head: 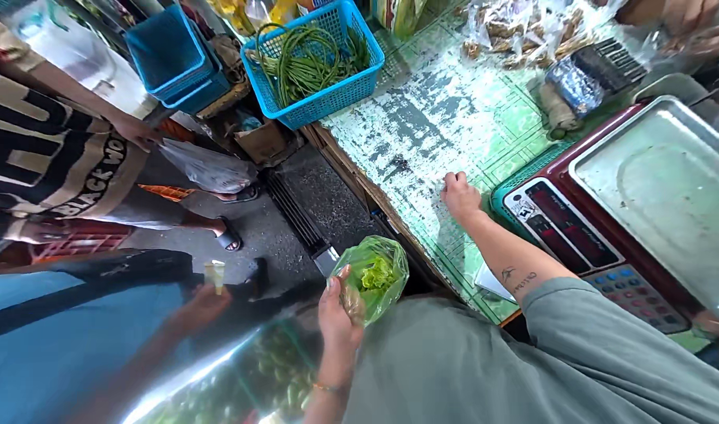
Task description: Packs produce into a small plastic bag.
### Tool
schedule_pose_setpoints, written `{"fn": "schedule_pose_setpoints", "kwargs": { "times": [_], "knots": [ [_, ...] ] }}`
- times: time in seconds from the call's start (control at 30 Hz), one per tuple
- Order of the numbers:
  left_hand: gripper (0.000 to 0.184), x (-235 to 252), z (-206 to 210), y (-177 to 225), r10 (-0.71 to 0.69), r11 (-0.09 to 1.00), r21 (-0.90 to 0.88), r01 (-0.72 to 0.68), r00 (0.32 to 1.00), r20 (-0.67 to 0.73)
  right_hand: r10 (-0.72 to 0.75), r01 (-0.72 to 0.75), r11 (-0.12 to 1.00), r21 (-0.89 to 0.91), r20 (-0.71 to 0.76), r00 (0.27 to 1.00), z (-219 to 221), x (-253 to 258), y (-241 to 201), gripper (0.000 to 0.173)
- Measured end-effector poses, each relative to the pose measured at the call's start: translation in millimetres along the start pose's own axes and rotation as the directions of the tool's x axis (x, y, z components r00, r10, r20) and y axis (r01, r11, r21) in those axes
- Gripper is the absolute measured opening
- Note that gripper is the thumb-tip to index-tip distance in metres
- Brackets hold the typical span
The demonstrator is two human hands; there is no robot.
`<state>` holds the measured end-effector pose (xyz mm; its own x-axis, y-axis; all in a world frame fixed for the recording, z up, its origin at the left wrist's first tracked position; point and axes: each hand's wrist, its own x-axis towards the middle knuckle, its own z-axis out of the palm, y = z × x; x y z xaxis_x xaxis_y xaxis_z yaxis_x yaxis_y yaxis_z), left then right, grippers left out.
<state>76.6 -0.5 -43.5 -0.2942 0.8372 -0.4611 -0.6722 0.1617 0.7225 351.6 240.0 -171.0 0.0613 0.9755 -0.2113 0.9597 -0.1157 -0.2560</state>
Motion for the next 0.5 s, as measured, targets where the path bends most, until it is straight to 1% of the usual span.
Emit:
{"fn": "schedule_pose_setpoints", "kwargs": {
  "times": [0.07,0.13,0.2,0.27,0.3,0.37,0.43,0.5],
  "knots": [
    [0.051,0.3,1.2,-3.0,0.004,1.000,-0.001,-0.003,1.000,0.021,0.076,-0.072,0.996,-0.053,0.069,0.995,-10.1,1.5,-10.8,0.044],
    [0.051,0.1,1.8,-4.9,0.003,1.000,-0.005,-0.003,1.000,0.030,0.123,-0.109,0.987,-0.119,0.114,0.986,-11.0,1.5,-15.0,0.048],
    [0.050,1.6,5.6,-4.4,0.004,1.000,-0.008,-0.003,0.999,0.037,0.151,-0.129,0.982,-0.138,0.161,0.975,-17.7,4.9,-19.2,0.048],
    [0.050,2.4,9.6,-2.2,0.004,1.000,-0.008,-0.004,0.999,0.051,0.168,-0.147,0.982,-0.119,0.197,0.966,-27.8,11.1,-20.9,0.044],
    [0.049,3.5,11.3,-1.2,0.006,1.000,-0.001,-0.006,0.998,0.060,0.175,-0.163,0.984,-0.074,0.202,0.964,-33.5,13.9,-19.0,0.042],
    [0.046,7.2,16.0,0.8,0.016,1.000,0.023,-0.017,0.998,0.065,0.188,-0.214,0.968,0.133,0.184,0.965,-49.2,22.2,-13.5,0.045],
    [0.043,9.3,19.4,2.2,0.016,0.998,0.052,-0.019,0.999,0.046,0.188,-0.235,0.912,0.335,0.166,0.968,-68.6,25.6,-12.0,0.046],
    [0.042,12.5,21.6,4.3,0.010,0.997,0.074,-0.012,1.000,0.026,0.148,-0.205,0.851,0.483,0.153,0.977,-85.5,29.8,-12.5,0.044]
  ]
}}
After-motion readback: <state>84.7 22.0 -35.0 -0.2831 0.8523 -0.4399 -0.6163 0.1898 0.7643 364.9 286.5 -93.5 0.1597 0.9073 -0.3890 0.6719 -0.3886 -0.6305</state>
